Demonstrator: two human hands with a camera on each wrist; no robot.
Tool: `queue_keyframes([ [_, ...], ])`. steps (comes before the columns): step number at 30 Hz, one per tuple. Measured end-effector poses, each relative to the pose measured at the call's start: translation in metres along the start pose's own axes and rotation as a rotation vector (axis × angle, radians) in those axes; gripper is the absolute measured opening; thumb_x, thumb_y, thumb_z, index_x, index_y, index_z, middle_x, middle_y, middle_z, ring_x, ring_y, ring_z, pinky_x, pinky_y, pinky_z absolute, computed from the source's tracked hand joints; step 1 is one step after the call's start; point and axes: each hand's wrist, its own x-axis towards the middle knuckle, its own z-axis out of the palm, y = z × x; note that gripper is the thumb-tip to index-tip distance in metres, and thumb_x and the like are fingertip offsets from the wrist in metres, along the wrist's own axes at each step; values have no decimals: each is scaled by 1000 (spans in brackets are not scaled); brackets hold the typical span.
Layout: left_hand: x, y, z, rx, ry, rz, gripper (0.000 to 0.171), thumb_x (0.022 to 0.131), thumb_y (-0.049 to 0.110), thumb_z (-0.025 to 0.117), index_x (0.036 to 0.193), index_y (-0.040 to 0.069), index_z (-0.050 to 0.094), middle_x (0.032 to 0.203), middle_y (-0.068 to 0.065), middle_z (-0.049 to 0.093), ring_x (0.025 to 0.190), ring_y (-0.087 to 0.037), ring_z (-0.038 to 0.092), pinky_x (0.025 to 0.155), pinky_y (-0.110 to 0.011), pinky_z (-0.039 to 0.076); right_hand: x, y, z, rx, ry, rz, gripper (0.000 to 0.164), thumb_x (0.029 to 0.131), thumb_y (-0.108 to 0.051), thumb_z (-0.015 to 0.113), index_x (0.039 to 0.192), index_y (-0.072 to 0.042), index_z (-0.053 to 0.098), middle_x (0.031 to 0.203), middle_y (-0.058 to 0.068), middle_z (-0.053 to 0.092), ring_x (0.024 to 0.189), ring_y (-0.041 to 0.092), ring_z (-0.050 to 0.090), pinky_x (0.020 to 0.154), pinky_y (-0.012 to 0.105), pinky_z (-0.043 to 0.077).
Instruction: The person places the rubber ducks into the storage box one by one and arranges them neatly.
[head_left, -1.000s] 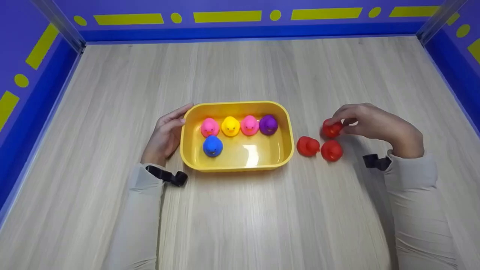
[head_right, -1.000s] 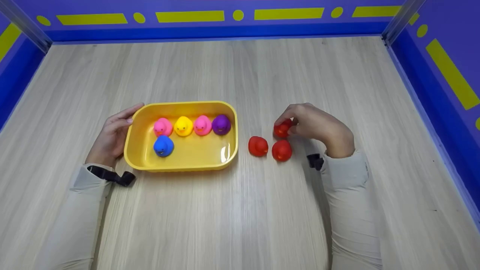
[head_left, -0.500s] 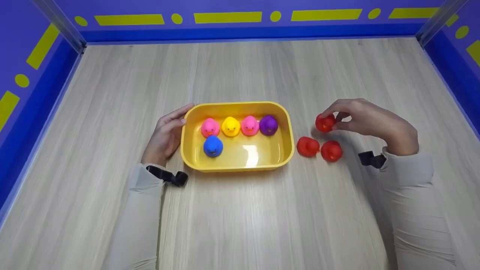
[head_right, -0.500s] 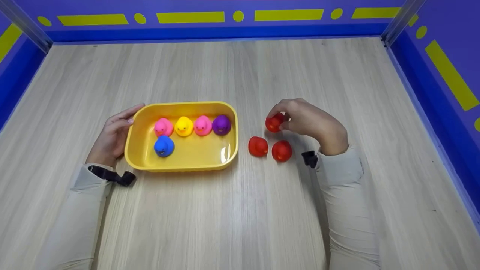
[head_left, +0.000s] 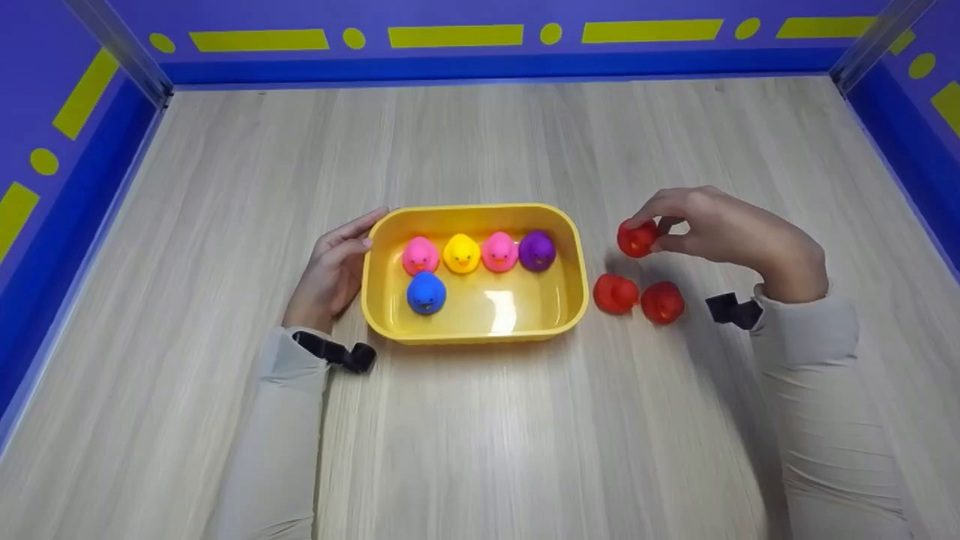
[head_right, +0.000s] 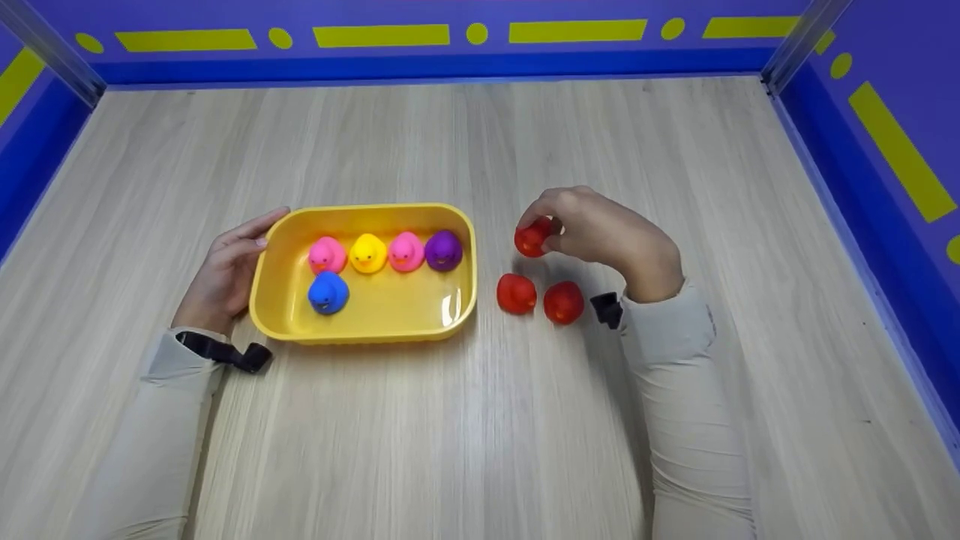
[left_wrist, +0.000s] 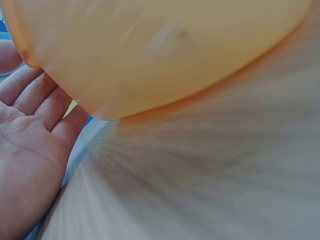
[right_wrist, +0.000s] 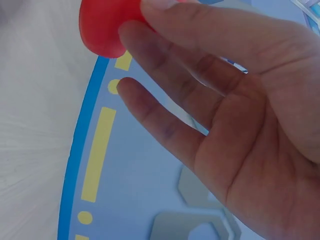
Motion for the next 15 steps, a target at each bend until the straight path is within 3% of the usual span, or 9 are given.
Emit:
queue_keyframes([
  [15,0,-1,0,13,0,8,42,90,-7,43,126,-1,61,121,-2,65,115,-16,59,101,-27,48,20,-24,-9,-35,-38,-60,28,83,0,70,107,-14,72,99,-3,69,93,12,64,84,34,57],
])
